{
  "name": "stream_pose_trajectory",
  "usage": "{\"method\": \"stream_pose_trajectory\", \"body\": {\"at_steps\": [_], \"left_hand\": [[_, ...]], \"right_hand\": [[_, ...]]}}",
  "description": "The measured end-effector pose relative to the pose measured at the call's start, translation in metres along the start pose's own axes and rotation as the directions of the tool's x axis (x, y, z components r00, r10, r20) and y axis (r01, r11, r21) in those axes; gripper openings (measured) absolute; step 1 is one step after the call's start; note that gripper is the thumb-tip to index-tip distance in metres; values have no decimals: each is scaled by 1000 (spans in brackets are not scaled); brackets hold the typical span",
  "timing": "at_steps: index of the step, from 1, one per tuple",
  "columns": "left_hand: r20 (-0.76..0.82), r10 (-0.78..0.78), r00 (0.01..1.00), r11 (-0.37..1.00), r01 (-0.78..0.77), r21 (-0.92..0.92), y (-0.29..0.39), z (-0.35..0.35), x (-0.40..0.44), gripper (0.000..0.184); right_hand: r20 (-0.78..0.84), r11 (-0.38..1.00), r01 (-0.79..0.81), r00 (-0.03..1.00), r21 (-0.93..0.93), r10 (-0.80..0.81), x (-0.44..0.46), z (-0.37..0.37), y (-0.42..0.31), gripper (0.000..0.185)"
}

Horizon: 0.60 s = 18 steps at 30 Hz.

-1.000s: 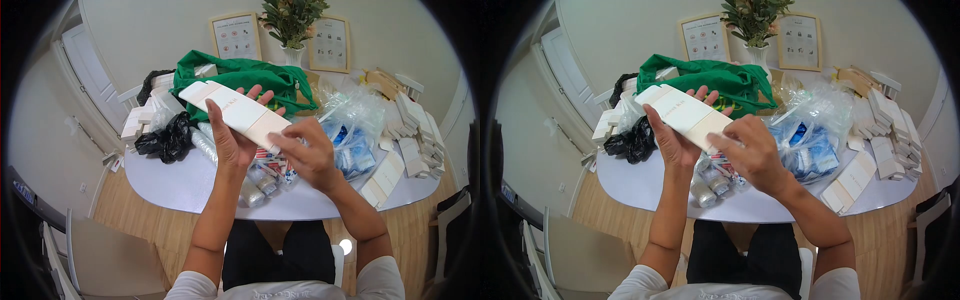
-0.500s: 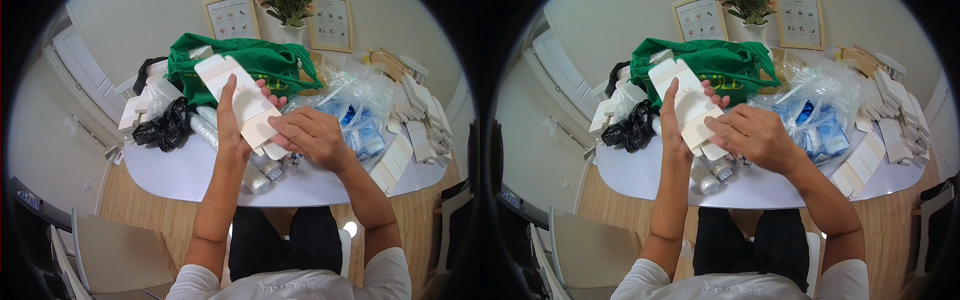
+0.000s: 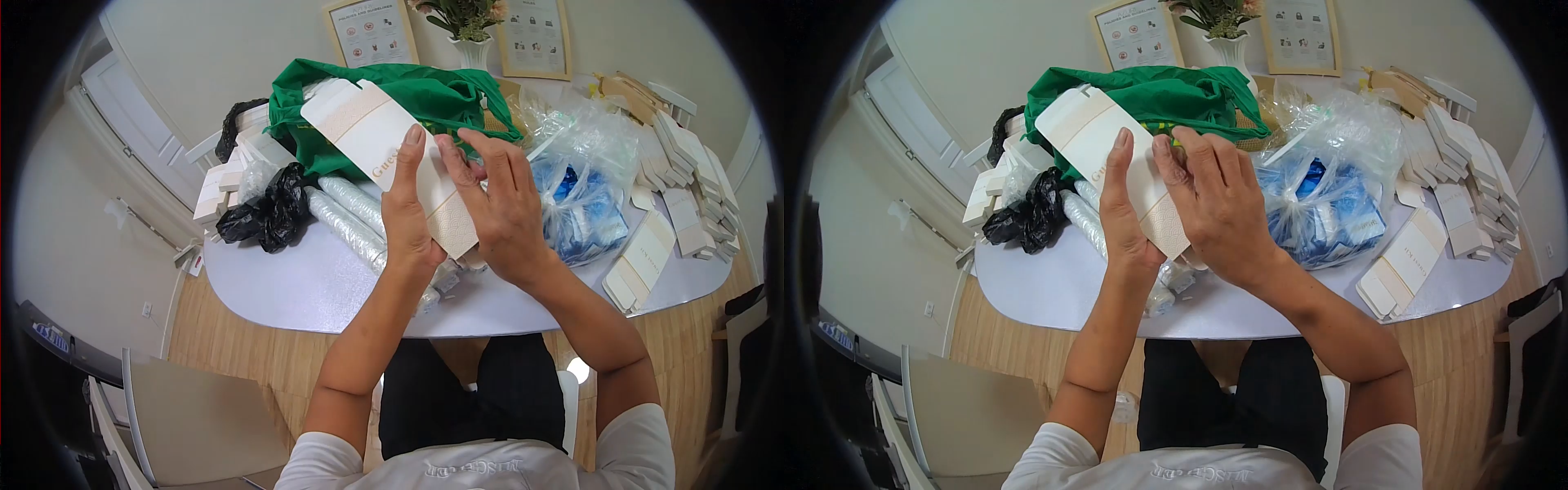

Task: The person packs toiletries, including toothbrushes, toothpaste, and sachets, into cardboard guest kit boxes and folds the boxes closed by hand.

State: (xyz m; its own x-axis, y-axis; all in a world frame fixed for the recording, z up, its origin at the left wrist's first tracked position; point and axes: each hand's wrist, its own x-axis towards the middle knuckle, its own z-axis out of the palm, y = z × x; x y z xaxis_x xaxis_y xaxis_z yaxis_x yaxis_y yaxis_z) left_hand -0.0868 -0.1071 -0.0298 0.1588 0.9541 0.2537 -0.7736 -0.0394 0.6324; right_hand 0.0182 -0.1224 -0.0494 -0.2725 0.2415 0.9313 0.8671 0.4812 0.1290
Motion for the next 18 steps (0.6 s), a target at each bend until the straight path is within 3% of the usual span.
{"method": "stream_pose_trajectory", "body": {"at_steps": [3,5,9,12,14,15,16,17,18], "left_hand": [[-60,31,998,999,-32,-10,1,-3,1,46],[62,-62,996,998,60,33,8,-6,2,47],[33,-64,997,997,65,-31,24,-11,10,47],[1,73,997,997,-73,29,35,-26,15,52],[-38,69,997,998,-68,9,41,-29,18,48],[-70,55,996,998,-56,-11,44,-30,18,45],[-75,58,995,998,-59,-8,45,-31,18,45],[-28,42,999,999,-42,4,45,-30,17,44],[22,24,999,1000,-25,13,44,-29,17,43]], "right_hand": [[16,997,25,1000,71,-26,-4,2,0,45],[59,986,-7,998,166,-2,-3,1,1,46],[103,997,48,993,55,-54,-5,-9,7,47],[161,986,117,978,120,-136,-7,-10,7,55],[355,785,-142,929,603,-104,4,-17,11,63],[353,780,-138,929,611,-112,5,-18,16,63],[469,529,-374,882,762,-52,4,-21,23,67],[591,211,-572,806,793,-34,2,-24,26,70],[662,-14,-662,749,750,43,2,-24,23,68]]}}
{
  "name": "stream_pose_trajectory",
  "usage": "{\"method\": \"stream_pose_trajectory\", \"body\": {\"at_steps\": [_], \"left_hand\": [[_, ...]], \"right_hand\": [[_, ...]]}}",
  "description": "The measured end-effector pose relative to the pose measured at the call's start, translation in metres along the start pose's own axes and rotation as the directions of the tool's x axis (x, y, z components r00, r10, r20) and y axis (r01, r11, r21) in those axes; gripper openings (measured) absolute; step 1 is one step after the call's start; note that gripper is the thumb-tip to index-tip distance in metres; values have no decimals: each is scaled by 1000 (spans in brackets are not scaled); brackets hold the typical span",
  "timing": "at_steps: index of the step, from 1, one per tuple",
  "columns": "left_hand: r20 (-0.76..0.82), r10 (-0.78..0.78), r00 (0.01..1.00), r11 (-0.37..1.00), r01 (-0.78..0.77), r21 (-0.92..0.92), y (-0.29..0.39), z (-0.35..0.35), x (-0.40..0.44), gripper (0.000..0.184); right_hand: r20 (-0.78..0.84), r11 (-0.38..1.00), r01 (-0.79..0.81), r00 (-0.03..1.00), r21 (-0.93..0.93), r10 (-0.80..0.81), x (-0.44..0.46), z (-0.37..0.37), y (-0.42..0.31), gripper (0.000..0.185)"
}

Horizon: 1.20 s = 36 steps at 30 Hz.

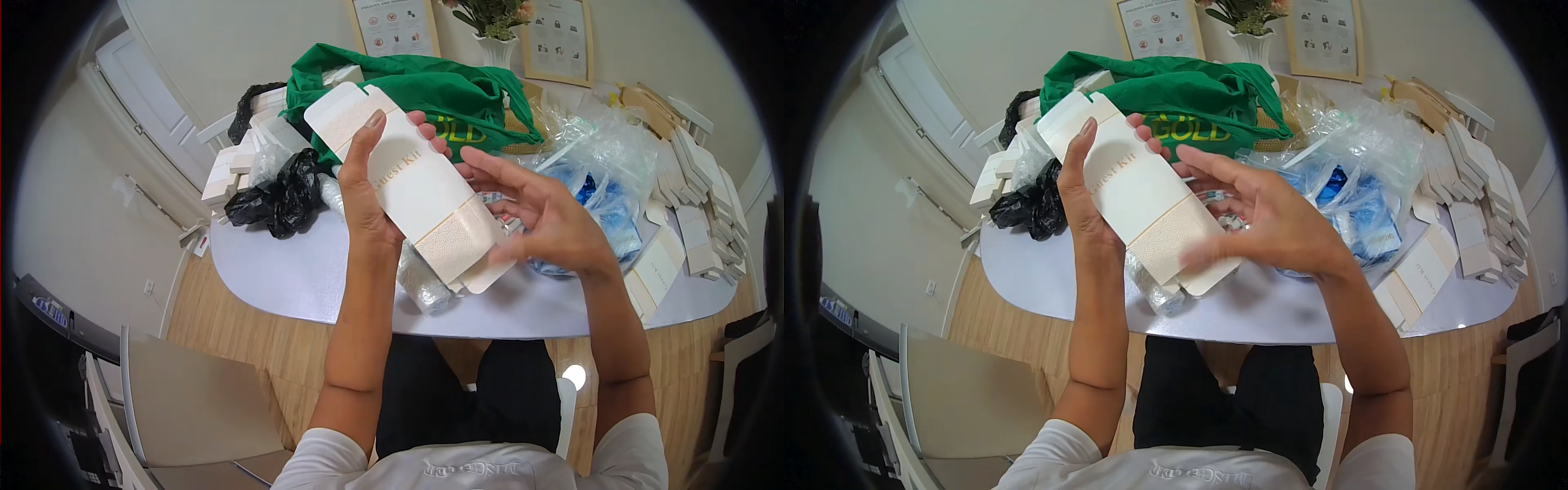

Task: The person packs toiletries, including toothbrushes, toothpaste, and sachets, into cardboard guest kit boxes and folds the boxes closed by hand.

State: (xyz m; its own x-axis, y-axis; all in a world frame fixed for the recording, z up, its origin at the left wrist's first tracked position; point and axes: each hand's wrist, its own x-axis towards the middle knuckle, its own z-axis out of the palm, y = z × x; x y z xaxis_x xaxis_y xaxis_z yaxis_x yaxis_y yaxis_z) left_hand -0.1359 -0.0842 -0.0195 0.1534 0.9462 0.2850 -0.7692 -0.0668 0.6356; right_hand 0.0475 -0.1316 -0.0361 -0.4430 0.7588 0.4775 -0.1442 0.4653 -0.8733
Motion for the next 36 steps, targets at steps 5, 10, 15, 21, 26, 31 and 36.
{"method": "stream_pose_trajectory", "body": {"at_steps": [5,10,15,21,26,31,36], "left_hand": [[26,2,1000,998,-3,62,-6,7,-5,42],[-27,-16,1000,980,21,197,-10,1,-5,40],[-59,65,996,911,-36,411,-11,6,-7,34],[-88,16,996,884,27,467,-7,9,-9,36],[-110,4,994,876,50,479,-9,6,-7,37],[-21,-30,999,902,36,430,-18,7,-6,41],[173,-114,978,943,51,329,-24,4,-7,46]], "right_hand": [[-73,992,-125,989,25,126,1,24,12,54],[-62,936,3,998,-353,-27,-1,23,9,38],[-99,911,-97,993,-401,62,-1,21,15,37],[-95,955,-174,983,-241,155,-3,25,15,29],[-94,978,-199,977,-67,192,-4,25,22,30],[-169,973,-227,959,27,229,2,20,14,31],[-230,966,-255,938,53,260,3,8,18,31]]}}
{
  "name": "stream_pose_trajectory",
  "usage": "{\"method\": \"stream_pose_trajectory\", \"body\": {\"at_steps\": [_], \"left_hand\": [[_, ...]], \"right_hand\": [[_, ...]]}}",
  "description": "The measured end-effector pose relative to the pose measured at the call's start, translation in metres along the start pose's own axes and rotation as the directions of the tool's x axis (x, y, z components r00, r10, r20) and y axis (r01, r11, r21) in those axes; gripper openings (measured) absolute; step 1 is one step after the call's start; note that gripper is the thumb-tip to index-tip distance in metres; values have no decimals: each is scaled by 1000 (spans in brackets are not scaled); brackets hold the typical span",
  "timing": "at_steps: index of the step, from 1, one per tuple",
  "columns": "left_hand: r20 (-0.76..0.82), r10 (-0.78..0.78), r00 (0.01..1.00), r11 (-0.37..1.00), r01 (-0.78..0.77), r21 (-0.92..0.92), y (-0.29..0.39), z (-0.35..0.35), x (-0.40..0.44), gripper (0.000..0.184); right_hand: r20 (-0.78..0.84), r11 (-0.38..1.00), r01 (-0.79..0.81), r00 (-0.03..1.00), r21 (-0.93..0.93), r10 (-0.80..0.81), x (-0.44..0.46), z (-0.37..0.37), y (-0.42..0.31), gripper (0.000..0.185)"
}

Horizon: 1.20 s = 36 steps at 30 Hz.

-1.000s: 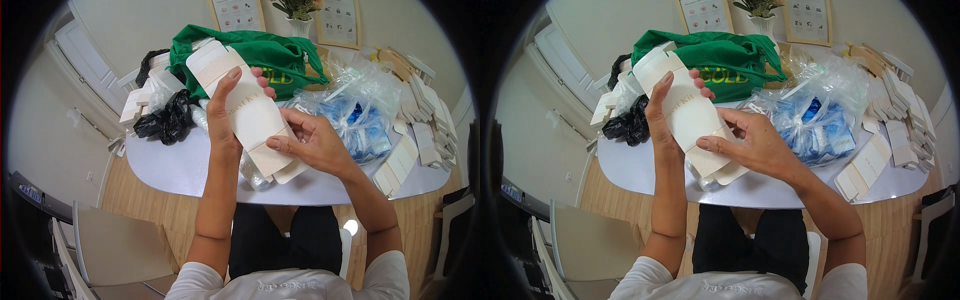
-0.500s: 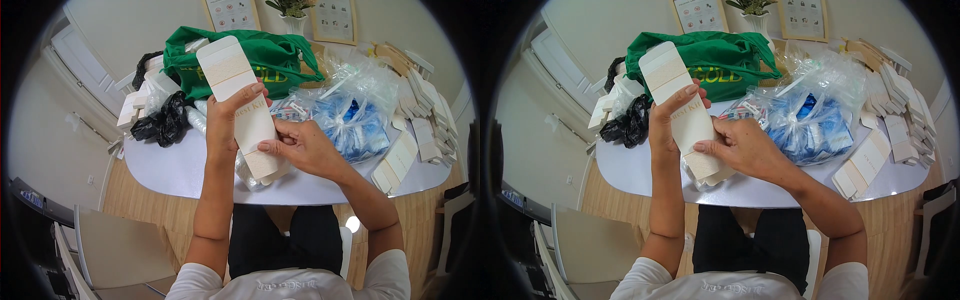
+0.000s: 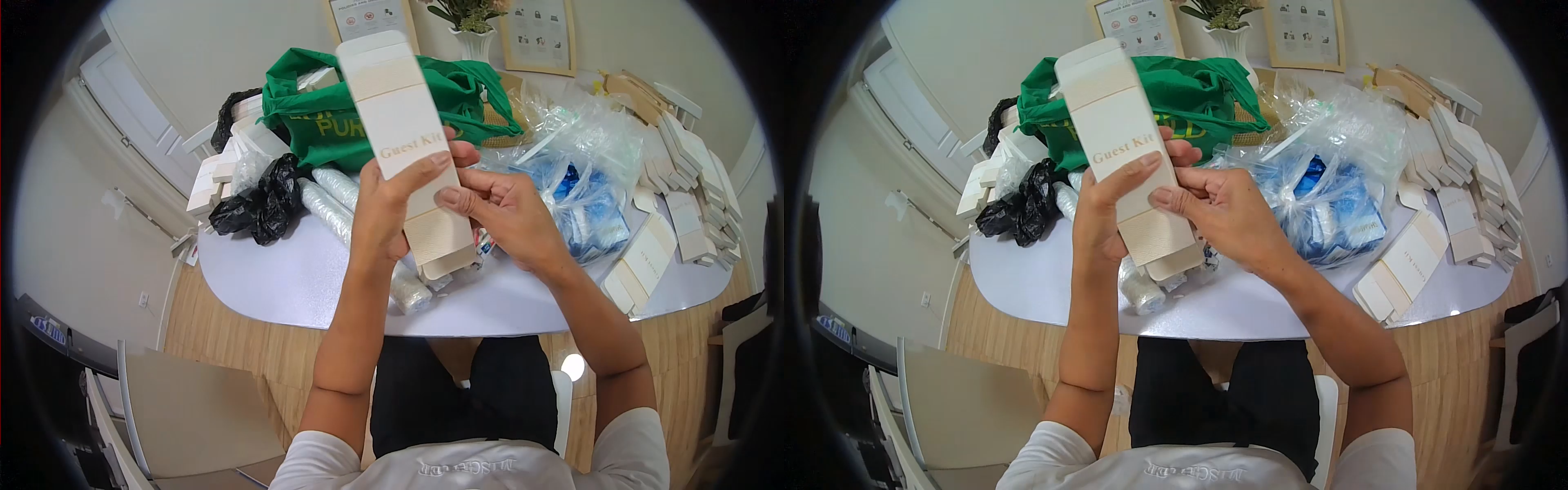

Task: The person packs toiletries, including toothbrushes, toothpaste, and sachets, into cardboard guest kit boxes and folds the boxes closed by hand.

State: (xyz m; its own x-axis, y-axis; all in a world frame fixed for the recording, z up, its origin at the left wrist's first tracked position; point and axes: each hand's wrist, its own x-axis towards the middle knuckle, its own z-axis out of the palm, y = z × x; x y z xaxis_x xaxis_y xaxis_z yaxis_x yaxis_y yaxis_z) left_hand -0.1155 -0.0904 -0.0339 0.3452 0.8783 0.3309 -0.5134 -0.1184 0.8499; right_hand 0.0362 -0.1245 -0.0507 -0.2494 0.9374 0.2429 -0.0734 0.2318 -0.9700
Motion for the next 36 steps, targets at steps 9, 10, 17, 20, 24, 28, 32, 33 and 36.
{"method": "stream_pose_trajectory", "body": {"at_steps": [9,10,17,20,24,28,32,33,36], "left_hand": [[-219,46,975,999,-44,15,6,-3,1,37],[-216,44,975,999,-41,15,5,-2,1,37],[-204,114,972,989,-91,118,-1,3,2,30],[-160,237,958,972,-234,35,-7,6,4,35],[-168,199,966,958,-228,-175,1,-3,3,49],[-158,145,977,918,-192,-347,9,-6,5,54],[-77,164,983,948,-179,-265,6,-3,6,60],[-53,173,984,967,-180,-180,6,-2,6,61],[-51,164,985,964,-171,-203,9,-3,6,57]], "right_hand": [[-106,969,182,974,-169,-202,-5,16,1,33],[-110,969,182,973,-170,-202,-6,15,1,33],[-192,915,278,920,-292,-341,-8,17,-4,21],[-65,446,344,729,-826,-681,-10,18,-6,24],[205,128,450,617,-884,-760,-14,21,-15,42],[-55,742,475,825,-473,-563,-9,19,-12,51],[-75,957,279,956,-74,-285,-9,22,1,54],[-72,942,307,945,-134,-319,-10,22,2,55],[-60,950,294,952,-105,-301,-11,22,0,55]]}}
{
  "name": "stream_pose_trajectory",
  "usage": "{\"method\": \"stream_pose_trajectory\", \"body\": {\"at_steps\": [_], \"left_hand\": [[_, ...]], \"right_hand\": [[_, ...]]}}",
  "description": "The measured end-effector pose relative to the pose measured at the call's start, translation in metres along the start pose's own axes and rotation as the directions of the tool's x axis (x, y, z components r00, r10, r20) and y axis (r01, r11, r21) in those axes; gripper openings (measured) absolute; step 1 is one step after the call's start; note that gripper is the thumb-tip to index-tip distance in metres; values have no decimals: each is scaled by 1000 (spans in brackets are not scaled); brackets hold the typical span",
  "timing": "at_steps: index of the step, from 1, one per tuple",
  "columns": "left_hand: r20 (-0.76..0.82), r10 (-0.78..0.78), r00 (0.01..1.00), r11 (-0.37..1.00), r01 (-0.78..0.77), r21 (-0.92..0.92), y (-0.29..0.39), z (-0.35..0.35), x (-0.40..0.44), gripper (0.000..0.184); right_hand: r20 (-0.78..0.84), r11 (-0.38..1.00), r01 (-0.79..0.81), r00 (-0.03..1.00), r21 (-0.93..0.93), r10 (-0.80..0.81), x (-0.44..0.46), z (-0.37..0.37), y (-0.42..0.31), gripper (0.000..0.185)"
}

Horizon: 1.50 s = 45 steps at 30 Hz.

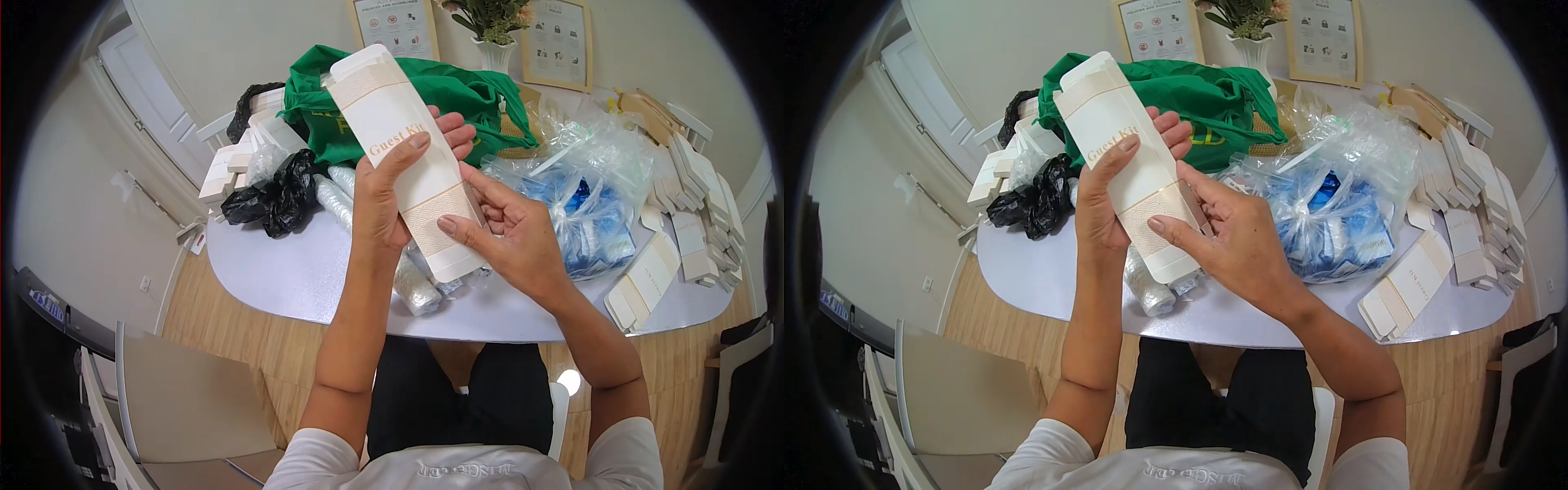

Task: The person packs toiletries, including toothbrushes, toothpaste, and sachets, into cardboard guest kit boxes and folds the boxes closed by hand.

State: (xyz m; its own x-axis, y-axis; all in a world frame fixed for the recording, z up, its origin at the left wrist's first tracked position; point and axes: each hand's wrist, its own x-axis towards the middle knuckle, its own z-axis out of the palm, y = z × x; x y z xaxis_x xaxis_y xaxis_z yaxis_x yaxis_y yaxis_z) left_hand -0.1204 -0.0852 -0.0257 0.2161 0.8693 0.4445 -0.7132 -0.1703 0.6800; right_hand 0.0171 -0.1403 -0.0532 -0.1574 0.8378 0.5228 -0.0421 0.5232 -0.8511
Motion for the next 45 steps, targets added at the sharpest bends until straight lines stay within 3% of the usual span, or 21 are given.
{"method": "stream_pose_trajectory", "body": {"at_steps": [3,7,12,19,22,28,31,34,35,36,37,39,41,42,43,44,45], "left_hand": [[-10,-12,1000,1000,12,21,1,-2,0,50],[-10,-58,998,994,59,93,0,-5,0,49],[-13,-84,996,989,85,119,-4,-1,-3,46],[-44,-76,996,982,83,169,2,-4,-3,44],[-115,6,993,998,1,60,13,-14,2,41],[-167,56,984,985,-27,169,11,-21,4,34],[-174,57,983,990,-33,140,9,-22,3,33],[-233,41,972,999,-34,37,5,-12,5,33],[-97,8,995,994,3,110,5,-18,5,39],[-80,28,996,992,-18,128,2,-14,4,40],[-63,47,997,989,-37,145,-4,-7,0,40],[-79,23,997,996,-17,82,-17,0,-6,47],[-197,-16,980,992,41,120,-17,20,-14,45],[-197,-16,980,992,40,119,-16,14,-11,45],[-142,-68,988,997,64,-34,-13,2,-5,44],[-80,-108,991,979,92,-183,-9,-9,0,42],[-114,-123,986,960,89,-267,-7,-14,3,38]], "right_hand": [[-4,993,-61,998,105,62,-1,1,-3,55],[4,996,-50,999,77,50,0,-1,-3,49],[-27,992,-102,994,74,105,4,-4,5,26],[8,975,-167,986,147,168,6,-8,4,24],[77,953,-247,969,173,237,5,-7,3,26],[117,966,-245,965,80,235,5,-6,3,30],[130,965,-257,960,54,249,6,-7,3,31],[36,975,-197,980,102,194,5,-7,5,28],[-123,989,62,989,-133,-78,6,-7,7,26],[-206,879,273,905,-391,-372,7,-8,8,26],[-206,878,274,904,-394,-374,7,-9,6,26],[62,419,452,734,-788,-676,7,-11,2,27],[101,414,477,741,-776,-664,3,-4,-2,26],[152,530,531,787,-661,-598,3,-3,-9,23],[216,640,557,818,-529,-534,3,-2,-12,21],[138,738,514,850,-437,-509,5,-4,-8,20],[143,741,516,849,-431,-508,7,-7,-9,20]]}}
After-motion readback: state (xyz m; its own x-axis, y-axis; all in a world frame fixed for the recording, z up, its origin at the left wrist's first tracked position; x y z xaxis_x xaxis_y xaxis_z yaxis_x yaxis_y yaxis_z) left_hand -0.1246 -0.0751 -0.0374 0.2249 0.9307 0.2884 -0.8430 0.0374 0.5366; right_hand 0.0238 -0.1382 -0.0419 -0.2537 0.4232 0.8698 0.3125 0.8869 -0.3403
